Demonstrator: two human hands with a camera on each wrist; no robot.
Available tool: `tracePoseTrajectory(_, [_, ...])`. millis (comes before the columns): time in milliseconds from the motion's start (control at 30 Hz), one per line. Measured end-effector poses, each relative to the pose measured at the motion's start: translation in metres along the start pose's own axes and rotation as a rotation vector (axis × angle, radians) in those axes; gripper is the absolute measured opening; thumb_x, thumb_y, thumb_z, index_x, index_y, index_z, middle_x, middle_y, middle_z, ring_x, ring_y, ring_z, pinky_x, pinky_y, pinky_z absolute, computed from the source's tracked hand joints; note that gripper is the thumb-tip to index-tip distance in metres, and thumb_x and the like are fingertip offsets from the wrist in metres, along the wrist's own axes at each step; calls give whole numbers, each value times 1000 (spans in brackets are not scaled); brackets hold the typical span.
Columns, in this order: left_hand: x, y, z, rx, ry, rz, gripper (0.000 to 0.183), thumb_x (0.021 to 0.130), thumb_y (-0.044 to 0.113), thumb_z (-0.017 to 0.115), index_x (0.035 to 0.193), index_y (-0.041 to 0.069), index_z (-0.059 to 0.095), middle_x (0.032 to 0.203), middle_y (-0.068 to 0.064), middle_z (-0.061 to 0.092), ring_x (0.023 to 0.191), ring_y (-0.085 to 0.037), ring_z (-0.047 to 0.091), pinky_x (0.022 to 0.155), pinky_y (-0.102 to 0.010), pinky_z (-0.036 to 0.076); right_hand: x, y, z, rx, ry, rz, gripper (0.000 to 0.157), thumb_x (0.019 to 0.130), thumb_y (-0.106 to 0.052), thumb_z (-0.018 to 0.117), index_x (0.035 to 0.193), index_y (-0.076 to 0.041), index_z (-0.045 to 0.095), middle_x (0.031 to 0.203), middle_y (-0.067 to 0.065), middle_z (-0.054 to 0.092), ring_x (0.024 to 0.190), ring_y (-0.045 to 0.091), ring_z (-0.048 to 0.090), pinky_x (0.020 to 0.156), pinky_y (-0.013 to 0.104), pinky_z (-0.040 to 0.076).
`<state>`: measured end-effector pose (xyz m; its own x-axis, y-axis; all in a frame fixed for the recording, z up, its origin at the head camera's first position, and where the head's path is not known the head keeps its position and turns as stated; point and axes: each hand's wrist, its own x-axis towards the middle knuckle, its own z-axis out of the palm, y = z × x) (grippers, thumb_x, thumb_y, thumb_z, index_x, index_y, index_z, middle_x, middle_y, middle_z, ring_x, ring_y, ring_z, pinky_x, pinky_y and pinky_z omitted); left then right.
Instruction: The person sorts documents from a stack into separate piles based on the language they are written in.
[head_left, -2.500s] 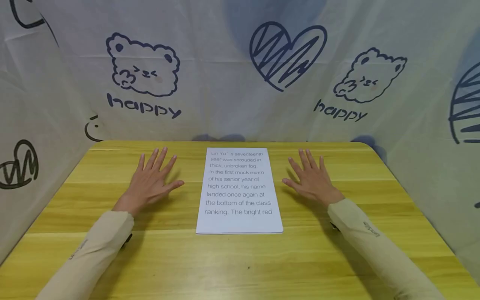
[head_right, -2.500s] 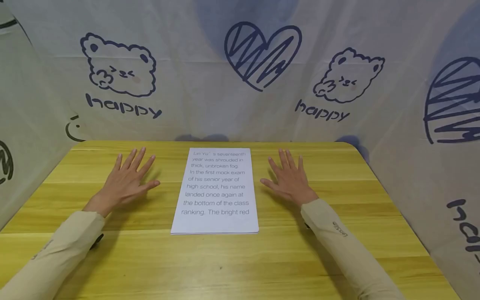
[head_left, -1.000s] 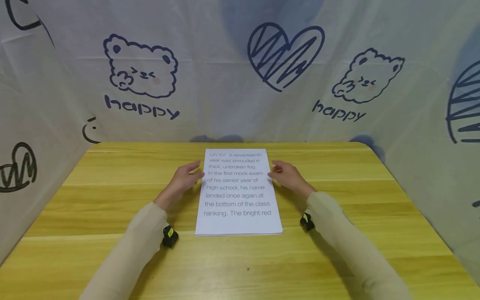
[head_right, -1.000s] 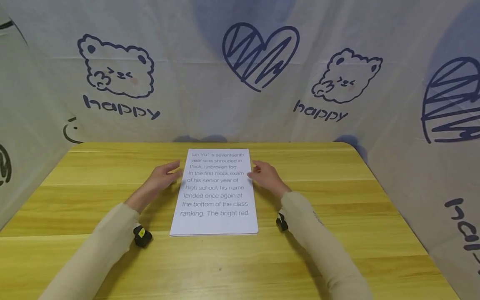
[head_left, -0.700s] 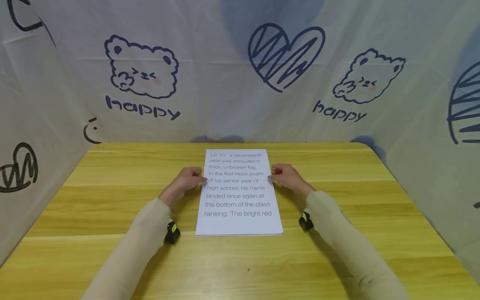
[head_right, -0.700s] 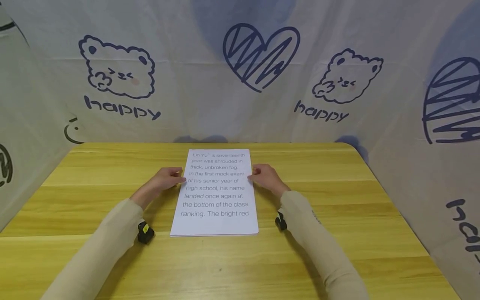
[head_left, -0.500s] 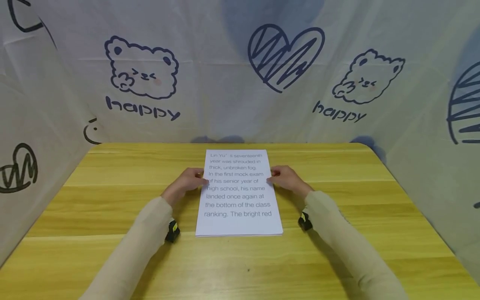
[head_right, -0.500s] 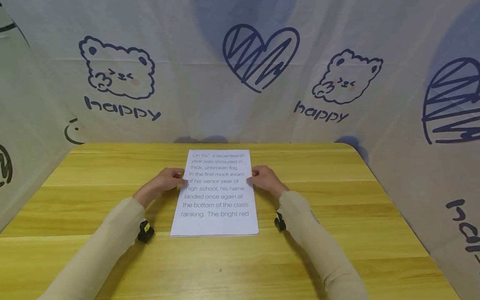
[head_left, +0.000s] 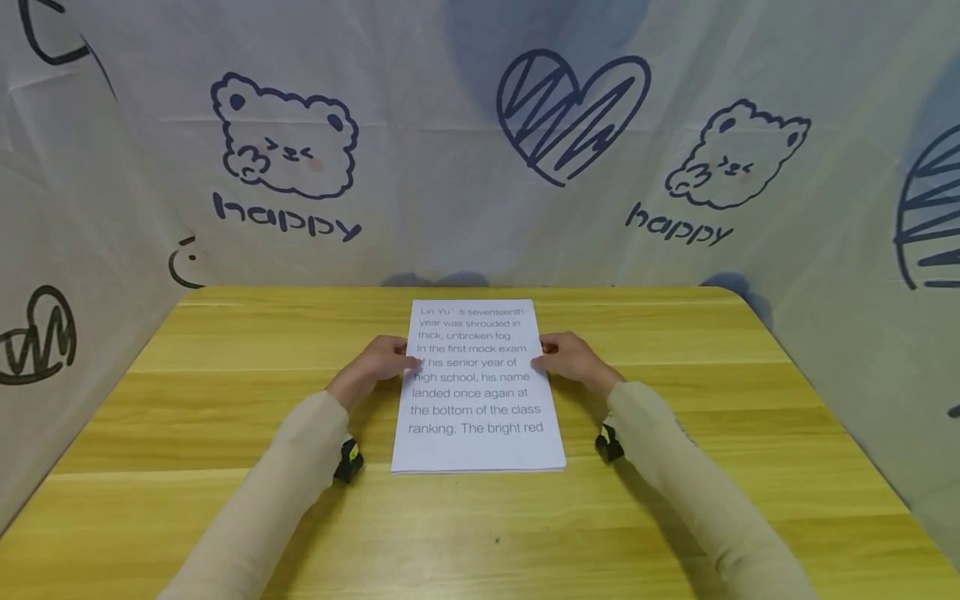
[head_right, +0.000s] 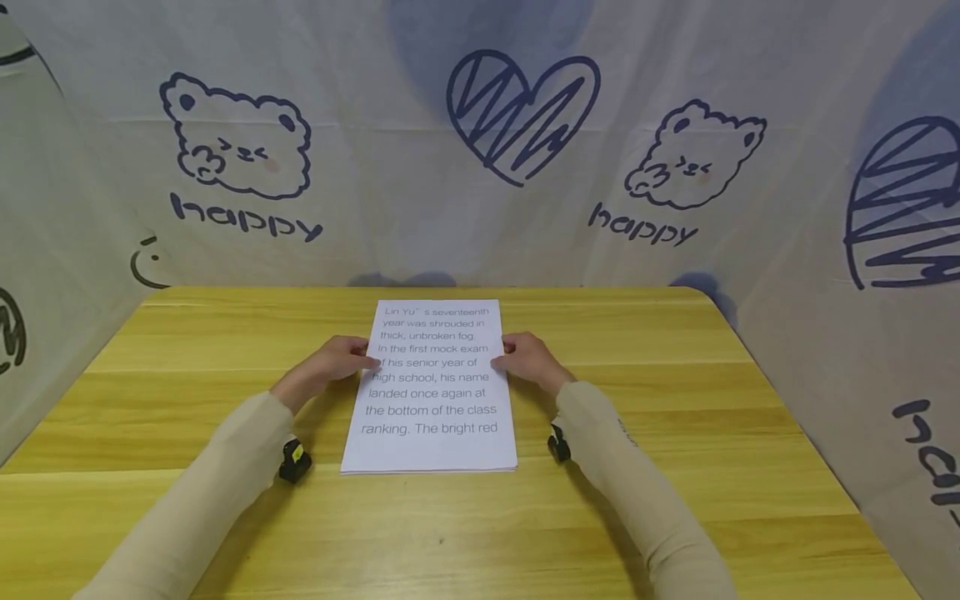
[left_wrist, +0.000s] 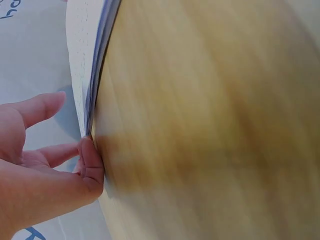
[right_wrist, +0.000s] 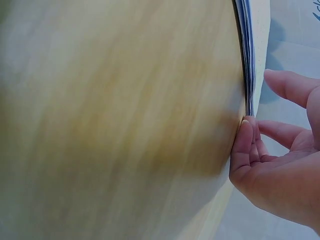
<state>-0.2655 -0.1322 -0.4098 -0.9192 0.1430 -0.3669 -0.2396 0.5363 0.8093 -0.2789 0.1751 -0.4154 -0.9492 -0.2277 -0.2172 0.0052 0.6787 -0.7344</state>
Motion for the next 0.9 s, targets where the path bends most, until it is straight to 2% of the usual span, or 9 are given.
tracePoseTrajectory(100, [0,1,1,10,7,7,29,93,10,61,118,-4,60,106,-15,60,95,-26,50,85,-34,38,-1,0,0,-1,0,-6,32,91,-12,65,120,1,63,95,12,56,84,24,49,71,30,38])
tracePoseTrajectory(167, [-1,2,2,15,11,8,27,93,10,61,116,-4,61,105,-15,59,95,-26,50,84,-33,38,-2,-1,0,7,0,-7,32,91,-12,65,121,0,63,96,12,57,85,24,49,72,31,38])
tracePoseTrajectory(333, [-2,3,3,-5,-3,21,35,95,9,58,128,-2,57,112,-17,60,100,-27,51,90,-35,38,-4,-1,-1,24,0,-2,29,92,-12,64,119,-2,63,100,12,58,88,25,50,76,33,38])
tracePoseTrajectory(433, [-3,3,3,3,-1,37,39,96,9,57,133,-2,54,114,-18,61,101,-27,52,92,-37,39,-4,-2,-2,29,6,6,35,92,-12,64,126,-4,61,108,14,59,93,27,51,79,34,41])
tracePoseTrajectory(567, [-5,4,4,29,26,52,42,96,8,56,136,-2,51,118,-20,59,102,-29,53,94,-39,40,-4,-3,-3,23,25,18,53,92,-12,65,141,-2,47,124,19,54,102,30,50,87,38,44])
tracePoseTrajectory(667, [-6,6,5,-31,55,39,50,96,7,54,143,-2,42,125,-22,55,106,-29,50,96,-39,38,-4,-3,-2,26,46,21,60,91,-11,65,145,-2,41,130,21,51,108,31,49,90,38,45])
tracePoseTrajectory(733, [-8,7,4,-92,80,24,55,96,6,53,147,0,36,129,-23,51,106,-29,46,93,-37,38,-5,-3,-2,40,62,13,60,91,-10,65,145,-2,41,128,21,52,108,31,50,87,37,46])
tracePoseTrajectory(800, [-8,8,2,-152,101,8,55,96,6,52,148,2,35,128,-22,49,104,-27,44,88,-34,37,-6,-3,-1,61,75,-3,59,91,-8,64,145,-1,41,125,20,53,105,30,51,82,35,48])
tracePoseTrajectory(900, [-6,8,1,-181,113,6,53,97,7,52,148,4,37,125,-20,51,97,-25,45,81,-32,37,-8,-4,-2,76,92,-33,57,92,-6,63,144,-1,42,119,20,55,100,29,52,75,31,48])
